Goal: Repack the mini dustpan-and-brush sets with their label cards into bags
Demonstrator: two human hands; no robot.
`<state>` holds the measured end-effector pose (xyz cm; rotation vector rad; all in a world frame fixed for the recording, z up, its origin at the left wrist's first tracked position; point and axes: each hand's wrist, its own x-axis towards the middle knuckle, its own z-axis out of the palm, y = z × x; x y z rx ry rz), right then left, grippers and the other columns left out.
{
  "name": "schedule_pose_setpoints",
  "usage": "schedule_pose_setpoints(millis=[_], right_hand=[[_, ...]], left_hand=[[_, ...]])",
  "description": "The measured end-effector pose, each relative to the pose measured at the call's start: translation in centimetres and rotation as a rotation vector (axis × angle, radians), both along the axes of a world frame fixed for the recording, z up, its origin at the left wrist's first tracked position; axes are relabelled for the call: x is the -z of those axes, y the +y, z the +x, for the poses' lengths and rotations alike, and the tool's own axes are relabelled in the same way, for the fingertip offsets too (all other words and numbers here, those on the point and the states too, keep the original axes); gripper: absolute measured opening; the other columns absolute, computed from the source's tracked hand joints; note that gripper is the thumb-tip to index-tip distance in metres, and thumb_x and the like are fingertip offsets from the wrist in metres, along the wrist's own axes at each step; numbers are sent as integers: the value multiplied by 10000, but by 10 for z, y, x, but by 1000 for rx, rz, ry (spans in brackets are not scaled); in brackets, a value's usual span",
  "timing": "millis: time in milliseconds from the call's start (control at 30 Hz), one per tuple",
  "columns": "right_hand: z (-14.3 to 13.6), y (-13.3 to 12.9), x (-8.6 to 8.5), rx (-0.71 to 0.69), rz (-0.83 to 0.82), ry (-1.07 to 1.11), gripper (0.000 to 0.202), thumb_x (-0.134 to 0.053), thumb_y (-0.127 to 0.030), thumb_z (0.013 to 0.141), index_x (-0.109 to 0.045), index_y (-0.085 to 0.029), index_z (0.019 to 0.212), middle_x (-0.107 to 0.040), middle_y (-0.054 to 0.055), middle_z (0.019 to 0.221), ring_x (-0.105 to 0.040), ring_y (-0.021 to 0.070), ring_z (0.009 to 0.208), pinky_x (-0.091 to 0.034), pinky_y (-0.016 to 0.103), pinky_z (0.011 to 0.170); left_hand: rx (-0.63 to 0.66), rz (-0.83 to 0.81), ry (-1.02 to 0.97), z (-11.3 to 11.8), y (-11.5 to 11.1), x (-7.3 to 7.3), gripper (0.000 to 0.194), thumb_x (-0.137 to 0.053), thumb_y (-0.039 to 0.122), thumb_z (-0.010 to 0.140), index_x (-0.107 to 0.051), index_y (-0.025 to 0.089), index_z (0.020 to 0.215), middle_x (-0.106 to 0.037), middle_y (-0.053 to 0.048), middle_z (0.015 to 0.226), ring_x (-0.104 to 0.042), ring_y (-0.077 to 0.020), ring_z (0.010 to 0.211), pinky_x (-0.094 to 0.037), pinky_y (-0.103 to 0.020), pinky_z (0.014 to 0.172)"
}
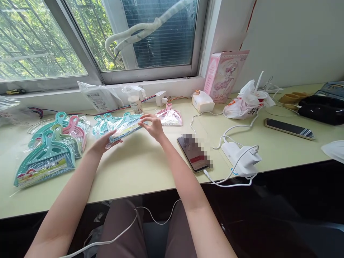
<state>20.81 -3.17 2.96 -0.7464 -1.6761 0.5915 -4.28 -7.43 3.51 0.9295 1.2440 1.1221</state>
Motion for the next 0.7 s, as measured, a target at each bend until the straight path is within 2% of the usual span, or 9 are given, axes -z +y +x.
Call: schedule_pose_setpoints(millis=[100,200,333,400,567,633,700], right_hand=[[-1,0,2,6,-32,85,291,-680,-491,862,-749,-228,759,-741,54,1008,-675,206,1017,-496,364,961],[-1,1,6,93,-14,99,273,-684,-472,860,-765,-237,748,-746,56,977,-671,218,997,-507,381,946],[-2,5,13,252,-27,93,189,-699,-395,857,-791,-250,779,-704,61,1171,-625,236,1112,-508,399,994],[-2,7,17,286,-46,108,143,-706,-342,850,-800,-242,807,-667,65,1255,-614,240,1150,-498,405,1035],[-3,10,22,195,-167,143,168,-668,-232,845,-796,-238,955,-684,59,1245,-622,227,1187,-497,382,1069],[-2,10,21,134,-262,160,285,-661,-222,830,-757,-257,1096,-707,42,1203,-624,218,1184,-530,370,1027],[-1,11,21,48,-423,209,451,-683,-239,797,-673,-281,1247,-737,15,1089,-670,201,1062,-592,365,917]], left_hand=[[50,6,-13,2,1,4,289,-787,121,708,-683,126,977,-706,-102,1033,-701,-169,737,-659,-272,652],[133,14,15,5,3,7,387,-821,112,681,-667,146,1034,-698,-100,1069,-697,-176,786,-670,-311,666],[209,62,70,10,4,10,454,-839,170,688,-646,148,1098,-700,-118,1089,-694,-186,807,-669,-333,668],[257,103,93,11,4,10,475,-842,215,697,-635,140,1117,-704,-121,1079,-698,-185,772,-664,-344,673],[272,188,148,13,3,9,574,-841,282,704,-581,130,1193,-710,-123,1050,-708,-188,679,-645,-352,651],[283,202,162,13,1,8,613,-838,293,705,-560,141,1230,-712,-121,1048,-710,-191,663,-635,-347,645],[295,204,190,11,0,6,630,-839,305,701,-554,149,1241,-715,-118,1036,-706,-187,634,-621,-331,630]])
